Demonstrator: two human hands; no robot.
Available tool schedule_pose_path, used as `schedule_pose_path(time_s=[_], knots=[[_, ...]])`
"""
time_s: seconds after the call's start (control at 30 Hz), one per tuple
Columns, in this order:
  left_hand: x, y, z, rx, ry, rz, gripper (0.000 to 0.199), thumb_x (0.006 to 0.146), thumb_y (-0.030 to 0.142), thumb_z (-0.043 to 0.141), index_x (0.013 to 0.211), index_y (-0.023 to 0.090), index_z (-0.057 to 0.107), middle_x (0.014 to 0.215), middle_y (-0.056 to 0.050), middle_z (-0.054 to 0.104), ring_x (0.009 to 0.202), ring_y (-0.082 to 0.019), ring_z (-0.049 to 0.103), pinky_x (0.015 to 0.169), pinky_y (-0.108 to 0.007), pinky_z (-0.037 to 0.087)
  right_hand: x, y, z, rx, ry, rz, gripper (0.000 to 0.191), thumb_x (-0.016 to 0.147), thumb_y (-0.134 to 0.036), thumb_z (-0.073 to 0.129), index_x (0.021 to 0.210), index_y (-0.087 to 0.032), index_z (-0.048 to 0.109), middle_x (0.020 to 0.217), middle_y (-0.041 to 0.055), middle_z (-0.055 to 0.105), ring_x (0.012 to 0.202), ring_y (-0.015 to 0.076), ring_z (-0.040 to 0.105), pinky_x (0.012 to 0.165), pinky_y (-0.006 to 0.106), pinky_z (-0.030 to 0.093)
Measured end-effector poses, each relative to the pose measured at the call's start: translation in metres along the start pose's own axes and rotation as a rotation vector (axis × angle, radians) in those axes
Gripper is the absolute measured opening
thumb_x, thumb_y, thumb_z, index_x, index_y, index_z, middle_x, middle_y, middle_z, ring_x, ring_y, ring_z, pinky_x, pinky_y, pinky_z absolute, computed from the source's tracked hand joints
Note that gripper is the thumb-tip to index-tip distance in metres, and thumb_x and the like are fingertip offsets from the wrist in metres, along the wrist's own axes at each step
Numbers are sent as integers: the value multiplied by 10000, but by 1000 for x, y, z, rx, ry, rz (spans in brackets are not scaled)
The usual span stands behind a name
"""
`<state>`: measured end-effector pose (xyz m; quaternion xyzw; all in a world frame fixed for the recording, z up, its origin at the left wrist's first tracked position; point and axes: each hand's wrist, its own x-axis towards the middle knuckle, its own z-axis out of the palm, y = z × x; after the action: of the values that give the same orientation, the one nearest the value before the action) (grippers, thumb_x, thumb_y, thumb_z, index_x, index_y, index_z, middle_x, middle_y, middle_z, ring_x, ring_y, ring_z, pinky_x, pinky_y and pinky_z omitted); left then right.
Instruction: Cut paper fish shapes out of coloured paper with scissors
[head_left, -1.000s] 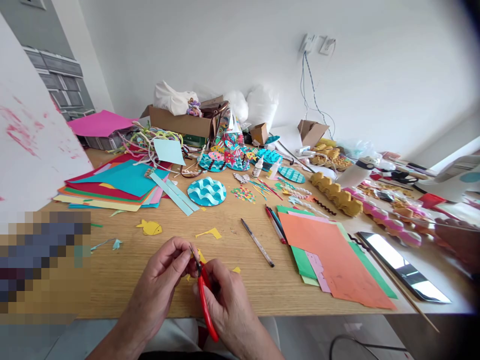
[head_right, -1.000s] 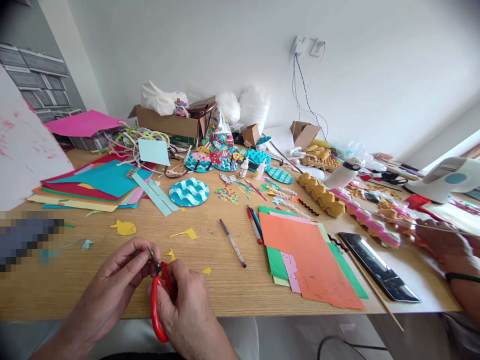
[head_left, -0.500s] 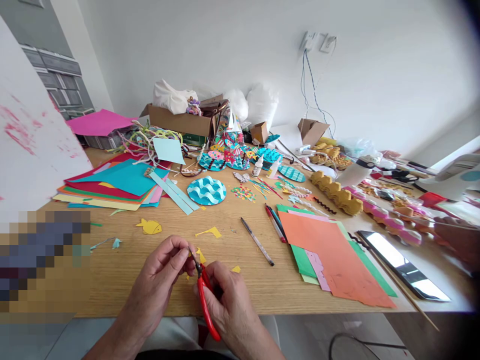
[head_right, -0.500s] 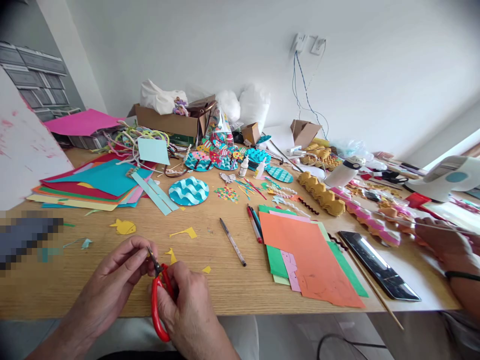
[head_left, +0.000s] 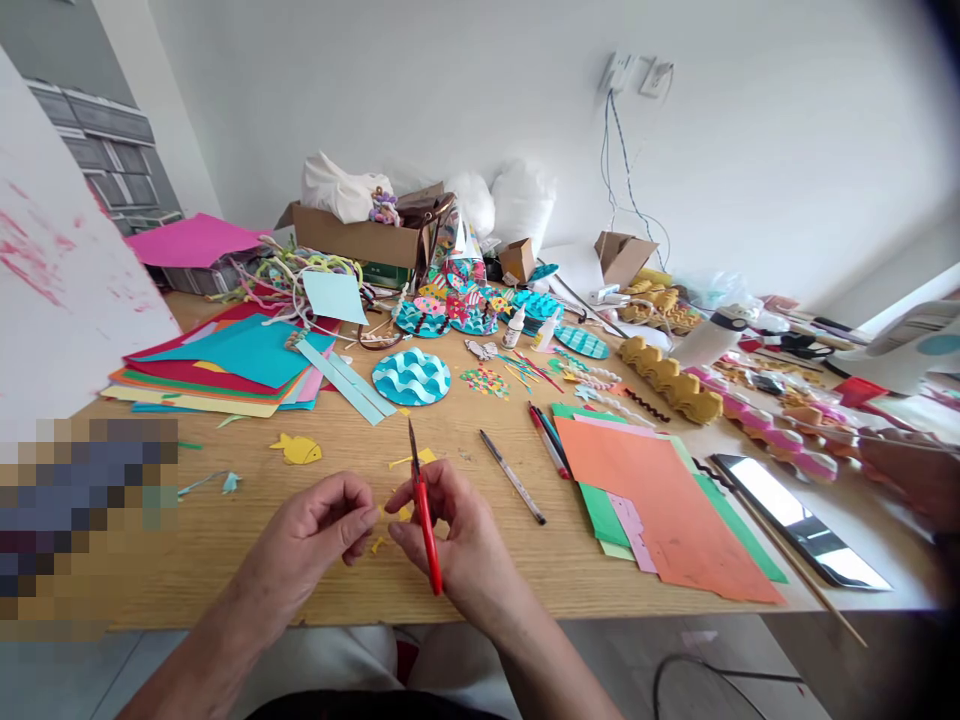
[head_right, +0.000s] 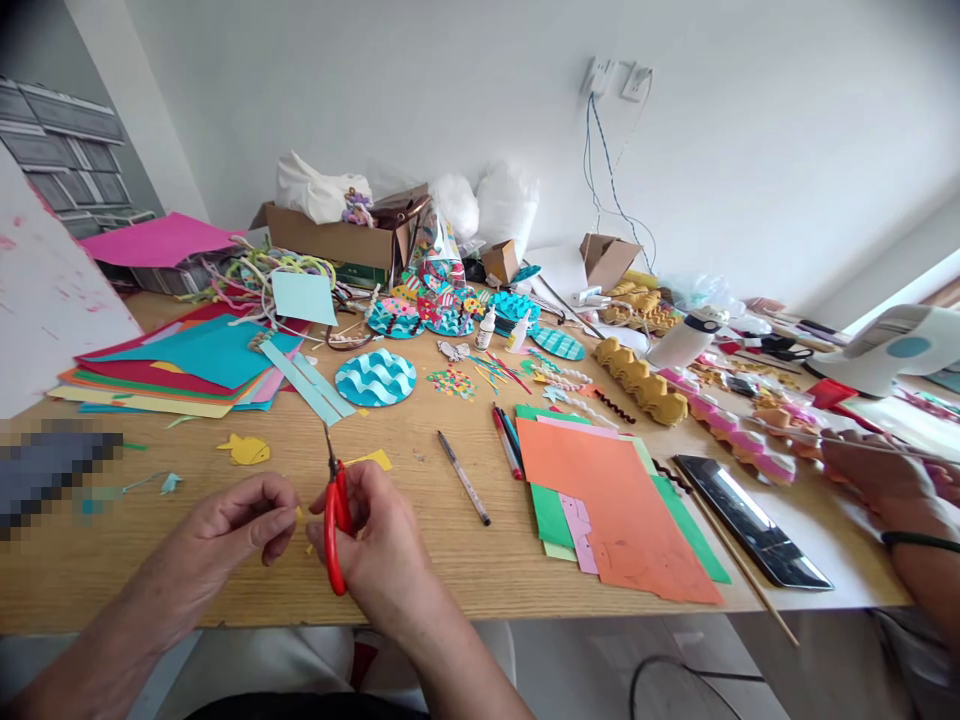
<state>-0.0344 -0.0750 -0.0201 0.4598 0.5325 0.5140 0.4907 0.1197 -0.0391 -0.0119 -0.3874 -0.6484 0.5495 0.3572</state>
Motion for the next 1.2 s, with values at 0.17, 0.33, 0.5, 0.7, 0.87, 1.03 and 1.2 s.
schedule_pose_path(time_s=[0.17,0.33,0.5,0.7,0.87,1.03,1.2], knots=[[4,1,-2,69,-105,-12,228,655,337,681,523,202,555,475,52,459,443,-110,412,440,-227,330,7,-2,-2,-46,-46,-95,203,685,-170,631,727,-208,436,591,-70,438,574,112,461,570,233,384],[4,1,-1,81,-130,-14,218,711,322,634,552,201,546,491,55,471,471,-110,427,470,-224,351,8,1,-1,41,-71,-51,230,661,-190,645,726,-214,425,581,-74,434,553,111,434,553,233,362],[-2,-6,5,12,-60,28,219,835,357,513,704,205,602,601,25,551,581,-136,496,532,-231,399,8,5,5,184,57,-17,211,652,-209,640,749,-210,452,646,-40,521,575,118,454,532,226,363],[-1,-11,15,29,-10,69,174,792,306,581,652,205,573,581,46,504,568,-121,452,537,-219,370,7,7,11,203,158,-61,214,664,-205,638,761,-208,446,662,-43,525,581,117,451,571,242,378],[-1,-10,17,-30,32,41,165,771,309,605,648,203,579,580,45,519,574,-122,457,549,-221,376,3,8,12,155,157,-46,216,678,-259,633,751,-202,438,653,-40,493,572,119,422,565,251,370],[-4,-4,14,-190,62,-35,131,756,296,645,671,205,603,619,38,569,635,-128,506,619,-223,431,-11,13,6,-61,89,-95,140,753,-285,535,708,-201,432,611,-47,414,558,116,367,534,240,309],[-4,-1,12,-307,67,-63,115,756,293,674,687,206,641,703,31,613,684,-119,554,653,-204,469,-22,21,4,-162,42,-56,141,765,-264,485,674,-209,393,580,-57,362,524,104,316,493,225,259]])
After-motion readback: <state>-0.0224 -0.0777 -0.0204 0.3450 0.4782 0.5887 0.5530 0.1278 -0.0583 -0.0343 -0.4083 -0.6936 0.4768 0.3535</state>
